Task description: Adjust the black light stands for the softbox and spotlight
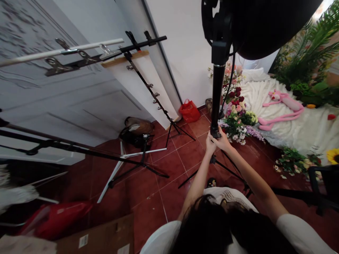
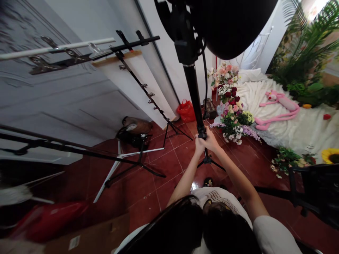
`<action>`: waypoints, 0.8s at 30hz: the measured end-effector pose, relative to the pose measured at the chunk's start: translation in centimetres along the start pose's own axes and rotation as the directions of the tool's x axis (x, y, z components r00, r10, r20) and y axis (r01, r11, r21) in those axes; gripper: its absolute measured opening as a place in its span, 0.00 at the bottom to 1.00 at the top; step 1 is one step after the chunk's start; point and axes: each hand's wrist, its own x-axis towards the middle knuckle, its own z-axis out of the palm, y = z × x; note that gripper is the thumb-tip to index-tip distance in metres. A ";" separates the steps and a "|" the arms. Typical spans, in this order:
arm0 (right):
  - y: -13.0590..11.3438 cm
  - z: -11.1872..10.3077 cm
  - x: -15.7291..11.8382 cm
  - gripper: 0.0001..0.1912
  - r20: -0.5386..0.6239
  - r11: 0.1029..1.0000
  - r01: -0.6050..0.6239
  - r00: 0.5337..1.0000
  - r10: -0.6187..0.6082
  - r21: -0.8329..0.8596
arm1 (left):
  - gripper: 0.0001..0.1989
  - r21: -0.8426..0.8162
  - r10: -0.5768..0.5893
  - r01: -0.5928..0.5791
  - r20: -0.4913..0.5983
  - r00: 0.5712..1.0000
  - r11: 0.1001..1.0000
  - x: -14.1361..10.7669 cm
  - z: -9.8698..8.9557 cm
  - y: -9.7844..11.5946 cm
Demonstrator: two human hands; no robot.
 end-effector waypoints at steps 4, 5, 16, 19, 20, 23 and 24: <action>2.1 -2.1 -1.3 0.24 0.057 0.970 0.107 0.994 -0.097 -0.218 | 0.18 0.030 0.065 -0.064 -0.009 0.998 0.997 0.0 -0.1 -0.5; 2.6 -2.6 -1.5 0.23 0.087 0.957 0.139 0.989 -0.121 -0.253 | 0.18 0.042 0.071 -0.070 -0.018 0.997 0.997 0.0 -0.1 -0.5; 6.8 -3.0 -1.1 0.24 0.108 0.958 0.105 0.991 -0.079 -0.267 | 0.15 0.096 0.019 -0.016 -0.037 0.999 0.995 0.1 -0.1 -0.9; 7.2 -2.7 -0.7 0.23 0.099 0.967 0.067 0.994 -0.043 -0.247 | 0.15 0.103 0.023 -0.019 -0.035 0.999 0.994 0.2 -0.1 -1.1; 7.3 -2.6 -0.5 0.23 0.087 0.970 0.042 0.996 -0.021 -0.238 | 0.16 0.102 0.026 -0.022 -0.034 0.999 0.995 0.2 -0.1 -1.2; 7.6 -2.2 0.2 0.23 0.031 0.978 -0.046 0.998 0.054 -0.202 | 0.16 0.095 0.019 -0.017 -0.025 0.999 0.995 0.2 -0.2 -1.7; 7.6 -2.1 0.5 0.24 0.014 0.981 -0.079 0.996 0.083 -0.179 | 0.17 0.093 0.015 -0.013 -0.022 1.000 0.996 0.3 -0.2 -1.9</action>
